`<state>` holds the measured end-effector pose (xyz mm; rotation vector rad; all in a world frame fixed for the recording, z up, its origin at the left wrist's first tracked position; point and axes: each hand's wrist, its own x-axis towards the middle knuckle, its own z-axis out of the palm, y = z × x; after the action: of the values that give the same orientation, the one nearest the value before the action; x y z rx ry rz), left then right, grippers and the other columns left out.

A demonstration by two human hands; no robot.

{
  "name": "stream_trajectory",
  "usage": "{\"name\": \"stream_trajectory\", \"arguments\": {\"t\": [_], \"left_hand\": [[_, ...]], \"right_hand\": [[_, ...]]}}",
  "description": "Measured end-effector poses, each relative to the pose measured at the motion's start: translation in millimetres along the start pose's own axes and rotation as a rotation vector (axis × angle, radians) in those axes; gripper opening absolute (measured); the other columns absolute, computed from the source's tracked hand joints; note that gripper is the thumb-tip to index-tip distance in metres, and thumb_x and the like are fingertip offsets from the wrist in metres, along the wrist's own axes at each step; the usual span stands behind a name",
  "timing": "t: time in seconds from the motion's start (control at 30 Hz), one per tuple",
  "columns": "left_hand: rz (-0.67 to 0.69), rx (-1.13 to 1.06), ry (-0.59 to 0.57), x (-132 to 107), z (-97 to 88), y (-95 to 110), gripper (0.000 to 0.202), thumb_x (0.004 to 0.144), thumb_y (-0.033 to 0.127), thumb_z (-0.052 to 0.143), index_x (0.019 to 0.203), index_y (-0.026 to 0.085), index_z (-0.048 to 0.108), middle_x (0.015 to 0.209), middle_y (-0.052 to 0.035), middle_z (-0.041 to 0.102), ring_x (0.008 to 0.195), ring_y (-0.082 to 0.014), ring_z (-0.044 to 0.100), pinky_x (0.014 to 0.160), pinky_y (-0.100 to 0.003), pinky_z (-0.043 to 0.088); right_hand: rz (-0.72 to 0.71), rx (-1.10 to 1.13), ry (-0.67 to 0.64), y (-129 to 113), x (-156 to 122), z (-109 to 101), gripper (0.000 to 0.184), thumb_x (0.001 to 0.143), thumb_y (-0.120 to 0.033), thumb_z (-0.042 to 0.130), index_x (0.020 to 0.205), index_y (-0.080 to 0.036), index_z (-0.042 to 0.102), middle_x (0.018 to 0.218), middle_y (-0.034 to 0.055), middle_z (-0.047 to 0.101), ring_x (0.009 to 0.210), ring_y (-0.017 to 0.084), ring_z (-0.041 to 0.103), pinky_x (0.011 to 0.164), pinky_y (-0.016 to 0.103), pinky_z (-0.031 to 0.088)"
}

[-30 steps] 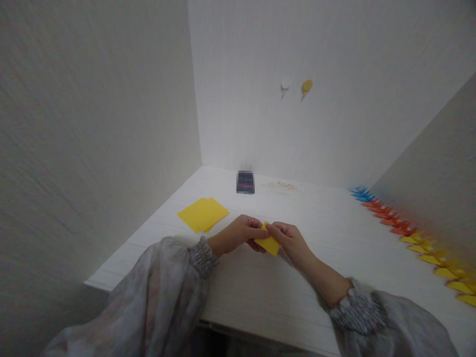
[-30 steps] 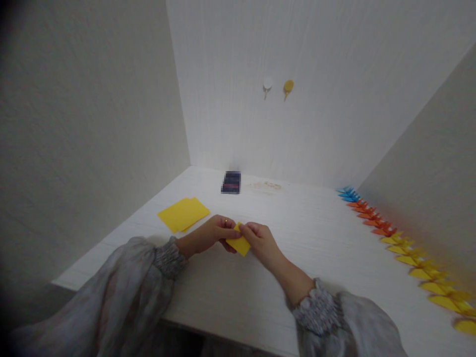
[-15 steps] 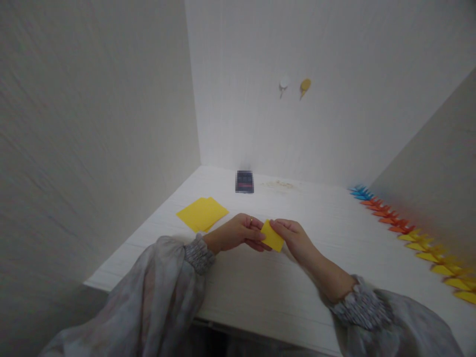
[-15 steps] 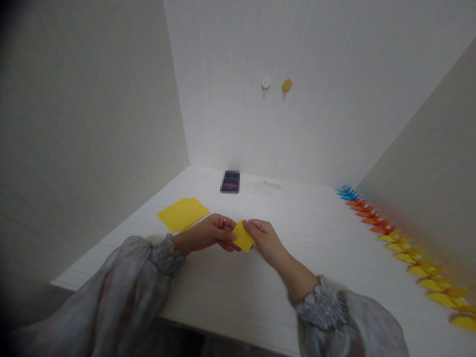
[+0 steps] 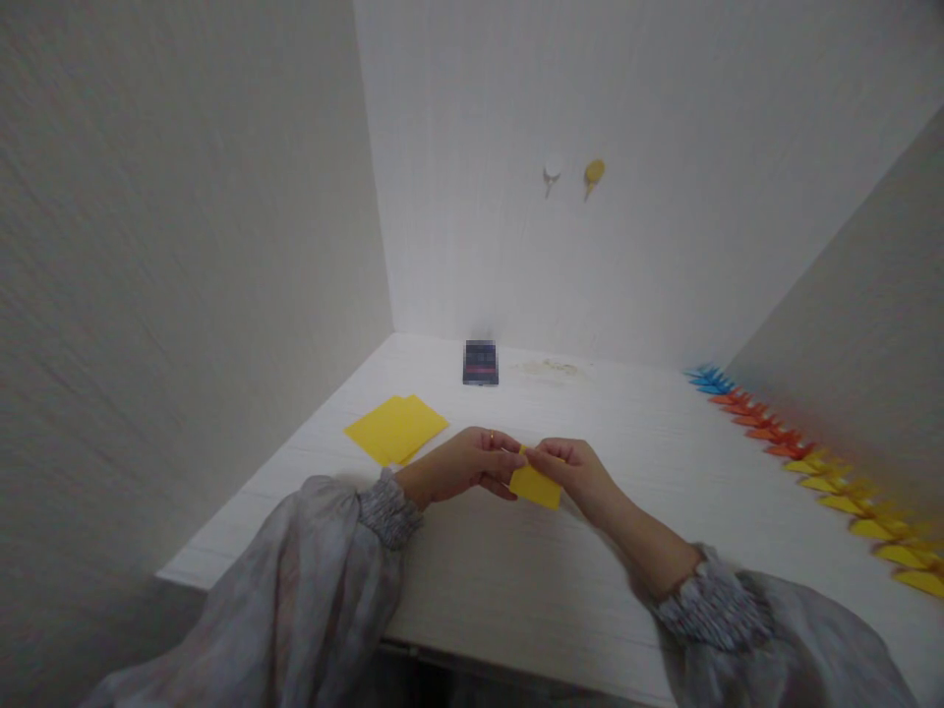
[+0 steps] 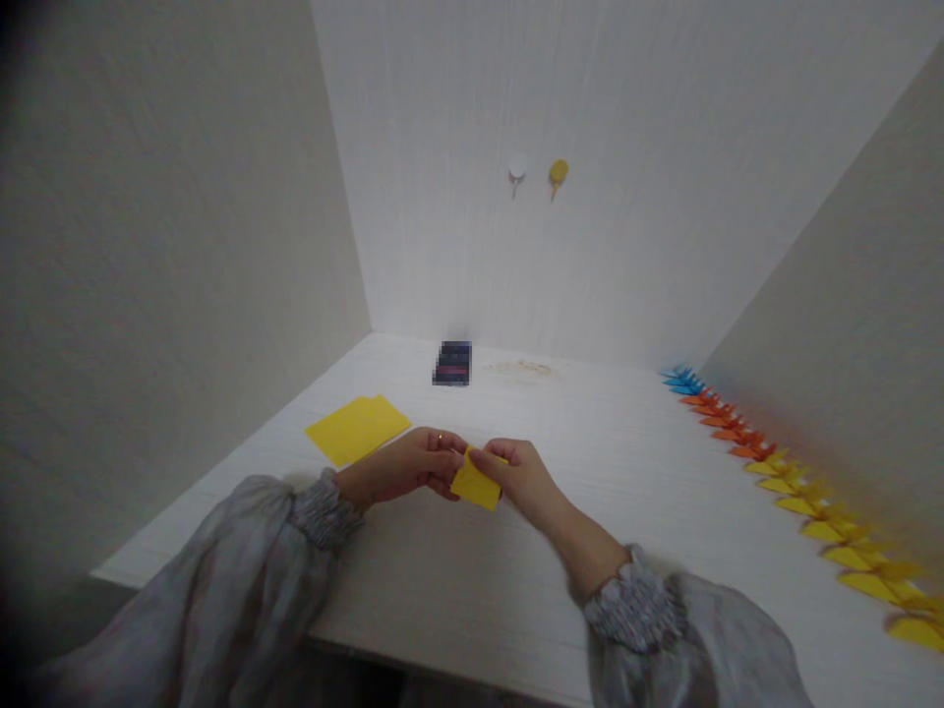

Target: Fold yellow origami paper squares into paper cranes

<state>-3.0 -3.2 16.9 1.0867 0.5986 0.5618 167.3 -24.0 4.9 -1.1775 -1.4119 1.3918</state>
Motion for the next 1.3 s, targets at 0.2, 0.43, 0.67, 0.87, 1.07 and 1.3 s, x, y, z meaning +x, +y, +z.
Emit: {"name": "stream_trajectory", "arguments": {"t": [0.2,0.43,0.67,0.87,1.07,1.3], "left_hand": [[0.077,0.011,0.131,5,0.2,-5,0.030,0.057,0.016,0.070,0.080,0.012,0.051,0.065,-0.0001,0.060,0.060,-0.0107,0.060,0.054,-0.021,0.049],[0.129,-0.036,0.258,7,-1.4,0,0.027,0.058,0.017,0.068,0.079,0.011,0.052,0.076,-0.0041,0.060,0.062,-0.0095,0.058,0.054,-0.019,0.046],[0.132,-0.012,0.303,8,-3.5,-2,0.028,0.058,0.016,0.066,0.082,0.012,0.051,0.075,-0.0036,0.060,0.062,-0.0100,0.058,0.053,-0.019,0.044],[0.130,0.029,0.333,9,-2.6,-2,0.034,0.053,0.016,0.070,0.082,0.010,0.052,0.062,0.0005,0.057,0.053,-0.0084,0.055,0.051,-0.020,0.042],[0.136,0.029,0.313,10,-3.3,-3,0.037,0.053,0.017,0.070,0.083,0.011,0.049,0.058,0.0033,0.055,0.050,-0.0075,0.053,0.051,-0.021,0.043],[0.152,0.020,0.303,10,-4.7,-3,0.036,0.055,0.015,0.069,0.084,0.012,0.048,0.063,0.0003,0.059,0.056,-0.0100,0.058,0.051,-0.020,0.044]], "right_hand": [[-0.176,-0.095,0.073,-1,1,2,0.031,0.077,-0.042,0.048,0.061,-0.016,0.051,0.054,-0.0024,0.046,0.049,0.009,0.042,0.044,0.021,0.033],[-0.538,-0.247,-0.127,-6,2,-19,0.029,0.069,-0.025,0.063,0.097,-0.026,0.057,0.095,0.0025,0.044,0.073,0.011,0.049,0.070,0.027,0.044],[-0.547,-0.337,-0.142,0,5,-23,0.026,0.064,-0.022,0.068,0.089,-0.026,0.060,0.100,0.0028,0.042,0.076,0.011,0.050,0.073,0.029,0.045],[-0.485,-0.282,-0.147,0,7,-22,0.014,0.066,-0.023,0.065,0.080,-0.024,0.063,0.094,0.0022,0.046,0.077,0.012,0.051,0.069,0.028,0.046],[-0.504,-0.287,-0.030,1,9,-19,0.006,0.072,-0.025,0.060,0.068,-0.022,0.063,0.088,0.0024,0.050,0.080,0.014,0.052,0.068,0.027,0.045],[-0.558,-0.326,-0.153,-1,7,-26,0.028,0.063,-0.023,0.069,0.089,-0.026,0.061,0.103,0.0038,0.049,0.092,0.018,0.050,0.080,0.033,0.044]]}}
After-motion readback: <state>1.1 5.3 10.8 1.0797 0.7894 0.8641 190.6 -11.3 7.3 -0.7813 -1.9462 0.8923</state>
